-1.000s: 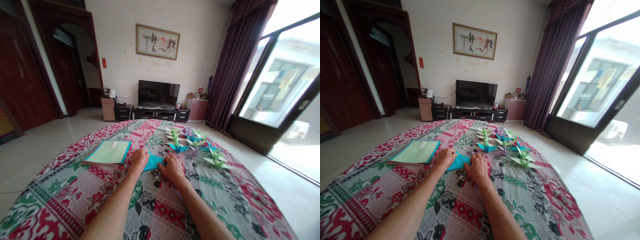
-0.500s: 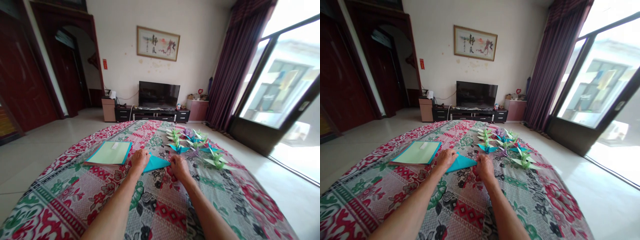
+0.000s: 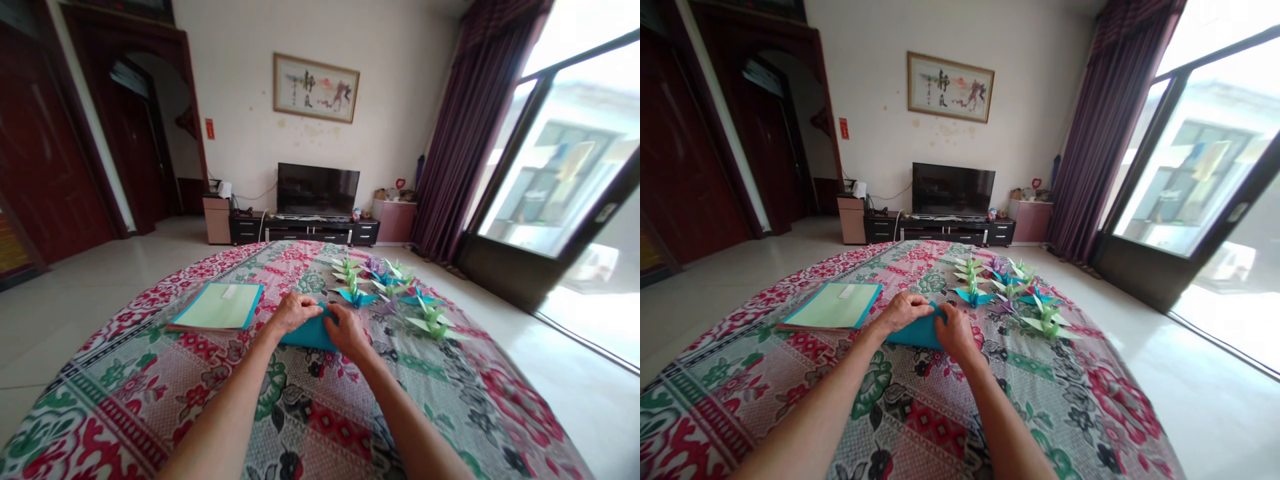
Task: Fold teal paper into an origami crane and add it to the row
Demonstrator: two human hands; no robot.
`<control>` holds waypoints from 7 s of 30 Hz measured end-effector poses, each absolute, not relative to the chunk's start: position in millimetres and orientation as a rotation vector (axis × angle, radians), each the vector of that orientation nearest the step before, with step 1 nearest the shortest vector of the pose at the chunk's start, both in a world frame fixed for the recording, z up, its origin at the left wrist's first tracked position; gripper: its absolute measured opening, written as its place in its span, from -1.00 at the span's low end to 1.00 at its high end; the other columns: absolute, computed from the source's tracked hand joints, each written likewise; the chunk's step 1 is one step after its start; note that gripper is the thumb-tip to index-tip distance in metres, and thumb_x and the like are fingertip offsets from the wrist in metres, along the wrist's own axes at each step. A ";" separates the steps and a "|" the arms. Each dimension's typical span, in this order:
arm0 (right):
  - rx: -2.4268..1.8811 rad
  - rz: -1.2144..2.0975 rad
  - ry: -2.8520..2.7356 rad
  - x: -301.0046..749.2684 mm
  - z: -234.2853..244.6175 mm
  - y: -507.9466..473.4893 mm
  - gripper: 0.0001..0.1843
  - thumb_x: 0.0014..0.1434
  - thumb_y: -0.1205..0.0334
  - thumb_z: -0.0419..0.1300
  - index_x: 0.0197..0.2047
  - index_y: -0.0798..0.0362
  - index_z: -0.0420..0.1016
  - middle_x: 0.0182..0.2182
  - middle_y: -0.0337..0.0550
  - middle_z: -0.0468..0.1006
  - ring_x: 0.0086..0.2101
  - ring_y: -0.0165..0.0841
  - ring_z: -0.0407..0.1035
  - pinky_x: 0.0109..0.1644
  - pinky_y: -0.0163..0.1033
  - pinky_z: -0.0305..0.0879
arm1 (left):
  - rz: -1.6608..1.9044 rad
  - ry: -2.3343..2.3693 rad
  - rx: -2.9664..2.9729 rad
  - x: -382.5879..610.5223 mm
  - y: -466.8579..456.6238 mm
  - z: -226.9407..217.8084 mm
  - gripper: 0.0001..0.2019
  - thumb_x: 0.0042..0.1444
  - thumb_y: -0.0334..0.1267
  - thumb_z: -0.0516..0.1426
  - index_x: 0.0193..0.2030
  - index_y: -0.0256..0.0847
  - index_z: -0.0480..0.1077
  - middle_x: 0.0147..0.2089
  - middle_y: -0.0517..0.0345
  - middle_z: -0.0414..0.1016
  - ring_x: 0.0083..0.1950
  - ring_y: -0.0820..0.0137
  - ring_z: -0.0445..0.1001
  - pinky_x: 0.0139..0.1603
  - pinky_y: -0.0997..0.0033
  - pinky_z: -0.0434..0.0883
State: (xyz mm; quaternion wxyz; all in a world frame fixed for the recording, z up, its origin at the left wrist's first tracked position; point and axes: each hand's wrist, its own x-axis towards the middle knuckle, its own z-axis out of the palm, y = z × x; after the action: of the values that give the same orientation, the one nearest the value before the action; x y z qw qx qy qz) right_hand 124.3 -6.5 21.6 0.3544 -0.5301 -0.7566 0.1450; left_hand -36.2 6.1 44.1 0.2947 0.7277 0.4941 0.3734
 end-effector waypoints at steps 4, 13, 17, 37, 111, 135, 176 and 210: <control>-1.302 0.496 -1.825 128.6 16.2 0.5 -0.74 -0.01 0.23 0.04 -0.31 0.10 0.51 -0.50 -0.19 0.49 -0.46 -0.35 0.32 -0.41 -0.34 0.13 | 0.933 1.303 1.919 -48.7 4.9 52.7 -0.63 -0.08 0.04 0.12 -0.47 -0.30 0.47 -0.58 0.26 0.32 -0.51 0.49 0.21 -0.48 0.52 0.12; -1.189 0.658 -1.295 135.4 5.2 12.6 -0.62 -0.04 0.05 0.07 -0.27 0.15 0.49 -0.60 -0.28 0.38 -0.59 -0.46 0.12 -0.53 -0.37 0.08 | 1.092 1.084 1.192 -69.0 1.7 34.7 -0.58 -0.21 0.09 0.24 -0.42 -0.28 0.37 -0.37 0.07 0.49 -0.36 0.42 0.47 -0.44 0.56 0.28; -1.154 0.631 -1.298 133.1 4.9 10.4 -0.63 -0.03 0.04 0.09 -0.27 0.13 0.49 -0.58 -0.28 0.41 -0.57 -0.46 0.15 -0.49 -0.37 0.12 | 1.123 0.910 1.034 -53.3 3.6 21.0 -0.65 -0.30 -0.11 0.34 -0.48 -0.26 0.31 -0.43 0.14 0.48 -0.35 0.41 0.48 -0.41 0.52 0.33; -1.033 0.590 -1.345 125.3 8.5 2.4 -0.70 0.05 0.07 0.08 -0.26 0.11 0.45 -0.47 -0.22 0.45 -0.47 -0.41 0.24 -0.39 -0.35 0.20 | 1.526 0.869 0.788 -45.9 13.0 15.3 -0.70 -0.31 -0.24 0.30 -0.54 -0.24 0.23 -0.64 0.36 0.33 -0.59 0.54 0.39 -0.63 0.61 0.26; -1.783 -0.008 -2.026 123.8 7.3 -13.3 -0.56 0.16 0.36 -0.06 0.12 0.07 0.22 -0.06 0.00 0.39 -0.15 -0.28 0.33 -0.18 -0.28 0.17 | 1.019 2.160 2.221 -72.1 17.6 -10.3 -0.84 -0.03 -0.27 0.10 -0.58 -0.20 0.37 -0.40 0.08 0.40 -0.25 0.35 0.39 -0.14 0.39 0.30; -1.600 -0.140 -2.190 120.7 7.6 -23.7 -0.74 0.17 0.04 0.05 -0.18 0.01 0.40 -0.19 -0.07 0.38 -0.13 -0.24 0.23 -0.08 -0.21 0.07 | 0.836 2.142 2.334 -65.9 13.1 -10.0 -0.82 0.12 -0.25 0.03 -0.38 -0.19 0.43 -0.26 0.05 0.42 -0.13 0.32 0.36 -0.06 0.36 0.23; -1.637 -0.136 -2.186 119.4 8.3 -24.0 -0.76 0.15 0.06 0.06 -0.20 0.01 0.39 -0.18 -0.08 0.37 -0.14 -0.23 0.23 -0.11 -0.19 0.07 | 1.025 1.921 2.259 -84.7 17.8 -13.7 -0.93 0.00 -0.33 0.12 -0.43 -0.20 0.43 -0.31 0.11 0.46 -0.20 0.37 0.39 -0.08 0.38 0.28; -1.623 -0.059 -2.014 136.8 6.6 -14.0 -0.62 0.08 0.08 0.10 -0.09 0.14 0.42 -0.20 0.03 0.44 -0.14 -0.21 0.31 -0.03 -0.22 0.14 | 0.781 1.748 2.403 -53.0 -2.4 8.8 -0.65 -0.07 -0.17 0.17 -0.08 -0.11 0.45 -0.16 0.07 0.46 -0.09 0.29 0.40 -0.05 0.36 0.32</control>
State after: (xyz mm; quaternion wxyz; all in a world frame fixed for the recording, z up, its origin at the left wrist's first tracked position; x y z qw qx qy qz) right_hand 136.8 -14.0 6.6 0.2735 -0.6035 -0.7487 -0.0220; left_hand -53.0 -2.4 8.8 0.0344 0.7816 0.5686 0.2540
